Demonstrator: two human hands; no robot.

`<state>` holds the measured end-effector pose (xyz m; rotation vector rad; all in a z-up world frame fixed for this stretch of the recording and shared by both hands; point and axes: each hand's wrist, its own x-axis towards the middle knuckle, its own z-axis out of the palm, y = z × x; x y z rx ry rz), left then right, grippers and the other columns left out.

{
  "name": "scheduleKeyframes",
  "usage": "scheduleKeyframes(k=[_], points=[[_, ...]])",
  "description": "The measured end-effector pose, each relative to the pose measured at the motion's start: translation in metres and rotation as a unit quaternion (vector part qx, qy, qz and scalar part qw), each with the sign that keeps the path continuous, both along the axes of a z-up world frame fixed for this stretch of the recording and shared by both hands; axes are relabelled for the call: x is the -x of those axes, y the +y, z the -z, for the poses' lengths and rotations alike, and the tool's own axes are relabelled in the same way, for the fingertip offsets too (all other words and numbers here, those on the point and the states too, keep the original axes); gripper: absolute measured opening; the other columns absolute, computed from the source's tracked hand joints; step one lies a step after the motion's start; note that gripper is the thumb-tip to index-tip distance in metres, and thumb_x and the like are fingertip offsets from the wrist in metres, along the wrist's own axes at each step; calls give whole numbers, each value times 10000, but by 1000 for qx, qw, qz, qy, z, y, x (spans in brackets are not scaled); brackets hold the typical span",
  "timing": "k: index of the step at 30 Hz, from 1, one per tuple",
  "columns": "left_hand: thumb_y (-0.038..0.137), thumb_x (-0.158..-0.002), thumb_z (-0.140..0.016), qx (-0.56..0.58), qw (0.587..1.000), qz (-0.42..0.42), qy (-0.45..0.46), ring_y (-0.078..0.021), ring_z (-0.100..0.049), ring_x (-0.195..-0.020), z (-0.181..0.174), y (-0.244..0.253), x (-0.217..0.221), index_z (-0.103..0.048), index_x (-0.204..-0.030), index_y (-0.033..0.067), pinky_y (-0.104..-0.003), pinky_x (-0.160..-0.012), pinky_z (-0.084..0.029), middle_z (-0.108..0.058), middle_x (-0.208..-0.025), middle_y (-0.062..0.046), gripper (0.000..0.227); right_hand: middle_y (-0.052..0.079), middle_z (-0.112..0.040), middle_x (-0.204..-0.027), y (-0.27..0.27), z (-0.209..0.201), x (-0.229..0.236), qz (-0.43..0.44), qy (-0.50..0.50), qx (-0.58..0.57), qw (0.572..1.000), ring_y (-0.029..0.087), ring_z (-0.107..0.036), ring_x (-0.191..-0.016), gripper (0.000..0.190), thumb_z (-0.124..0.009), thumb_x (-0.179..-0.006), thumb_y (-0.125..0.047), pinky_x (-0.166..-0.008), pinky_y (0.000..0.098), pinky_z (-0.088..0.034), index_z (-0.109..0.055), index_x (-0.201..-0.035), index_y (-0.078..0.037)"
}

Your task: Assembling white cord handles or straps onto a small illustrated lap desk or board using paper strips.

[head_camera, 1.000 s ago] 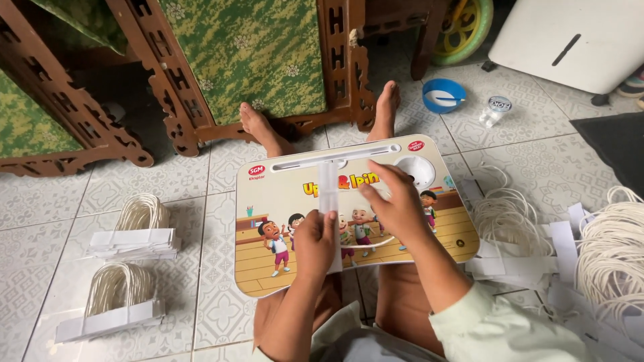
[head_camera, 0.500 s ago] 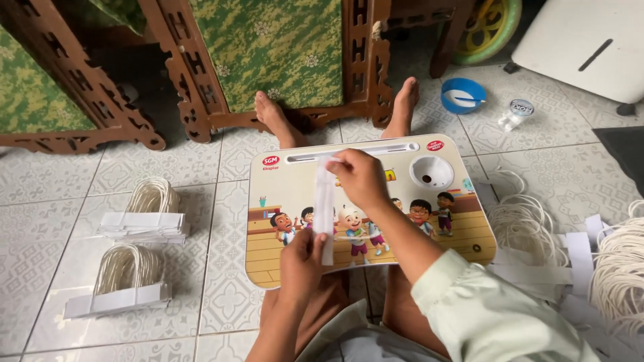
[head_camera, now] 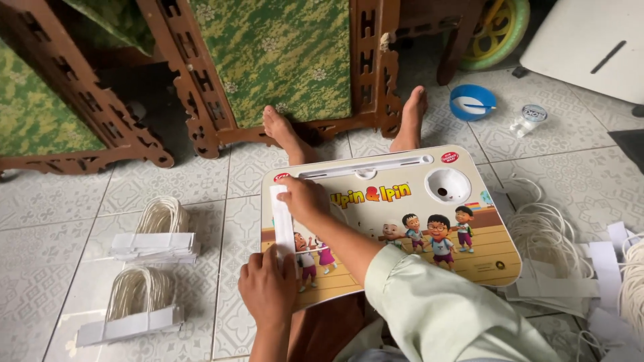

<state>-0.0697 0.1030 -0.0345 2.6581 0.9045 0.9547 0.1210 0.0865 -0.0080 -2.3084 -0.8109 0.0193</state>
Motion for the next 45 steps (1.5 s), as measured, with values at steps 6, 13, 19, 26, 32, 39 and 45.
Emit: scheduleKeyframes(k=[6,13,19,26,32,39,45], points=[[277,-832,-686,44,999,17,8,-283,-607,-1092,2,-1,-1,-746,-1165,192,-439,-941,-437,-658,-1213,-55,349,76,-678,-1084,12,30,-1,-26,-105,-37,993,313,-649,-949,256,-748,-842,-164,-843,469,-482,-747,-1091,-101],[249,-833,-669,54,998,35,9,-309,-631,-991,-4,3,0,-747,-1117,174,-432,-858,-485,-673,-1167,-86,304,72,-643,-1199,15,16,-2,-22,-23,36,999,301,-629,-1046,263,-654,-950,-265,-917,451,-471,-760,-1161,-149],[104,-858,-688,-8,992,100,-81,-387,-646,-967,-3,7,4,-712,-1215,31,-484,-844,-514,-694,-1168,-192,365,25,-719,-1110,-60,-34,21,-30,-27,-113,993,273,-693,-989,328,-690,-889,-312,-861,408,-540,-715,-1201,-216],[-15,-885,-694,116,932,314,-140,-348,-665,-979,-57,-101,-19,-648,-1183,-33,-432,-885,-512,-691,-1124,-192,302,70,-713,-1127,-265,-54,25,34,-23,-336,941,182,-685,-988,248,-682,-925,-56,-912,291,-552,-703,-1170,-25],[124,-847,-710,406,743,531,39,-129,-682,-770,-47,-242,-53,-779,-1022,92,-229,-700,-560,-772,-961,-10,191,77,-765,-1078,-439,5,0,318,94,-423,843,115,-694,-938,243,-655,-962,-100,-836,218,-542,-720,-1173,0],[206,-996,-635,687,567,408,200,-223,-567,-1076,46,-362,-110,-646,-1338,-15,-368,-949,-495,-647,-1129,-111,408,71,-777,-927,-557,104,-6,470,141,-317,812,125,-704,-870,205,-705,-977,-210,-787,313,-564,-790,-1162,-181],[367,-1002,-596,659,604,364,262,-243,-556,-1368,145,-410,-171,-474,-1516,88,-406,-1121,-485,-537,-1505,-180,597,130,-773,-1012,-577,135,-2,483,137,-250,828,274,-753,-958,158,-722,-938,-200,-821,388,-600,-804,-1069,-165]])
